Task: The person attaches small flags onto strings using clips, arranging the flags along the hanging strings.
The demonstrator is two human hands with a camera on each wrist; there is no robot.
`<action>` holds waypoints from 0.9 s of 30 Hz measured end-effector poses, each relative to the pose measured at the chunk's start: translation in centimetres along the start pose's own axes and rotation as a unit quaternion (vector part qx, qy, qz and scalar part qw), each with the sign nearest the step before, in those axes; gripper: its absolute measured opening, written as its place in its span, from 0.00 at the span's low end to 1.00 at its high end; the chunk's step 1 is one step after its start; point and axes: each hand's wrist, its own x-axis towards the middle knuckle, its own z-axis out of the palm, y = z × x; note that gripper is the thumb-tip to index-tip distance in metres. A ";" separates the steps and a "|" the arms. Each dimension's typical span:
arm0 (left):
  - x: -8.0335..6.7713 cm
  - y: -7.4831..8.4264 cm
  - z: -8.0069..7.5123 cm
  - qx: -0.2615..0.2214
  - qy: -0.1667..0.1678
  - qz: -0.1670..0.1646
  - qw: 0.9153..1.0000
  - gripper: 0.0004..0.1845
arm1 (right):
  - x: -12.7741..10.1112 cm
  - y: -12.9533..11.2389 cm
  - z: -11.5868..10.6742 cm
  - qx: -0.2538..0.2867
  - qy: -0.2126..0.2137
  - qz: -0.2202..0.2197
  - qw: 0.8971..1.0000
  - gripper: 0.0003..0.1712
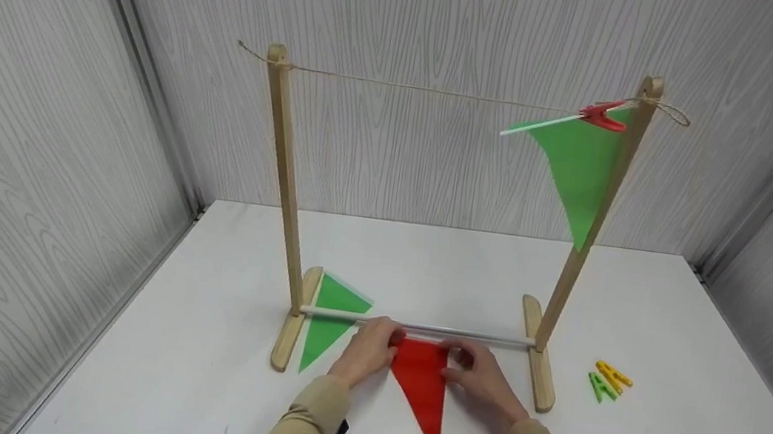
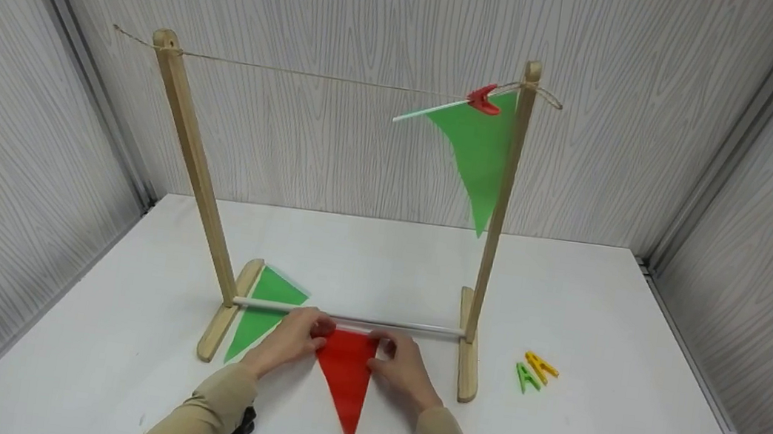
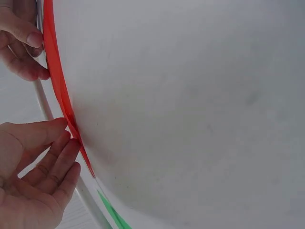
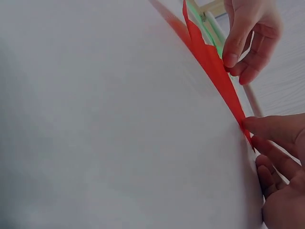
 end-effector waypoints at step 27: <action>0.3 -0.6 0.1 0.001 0.011 -0.022 1.000 0.05 | 0.6 -0.4 0.6 -0.013 0.018 0.003 1.000 0.20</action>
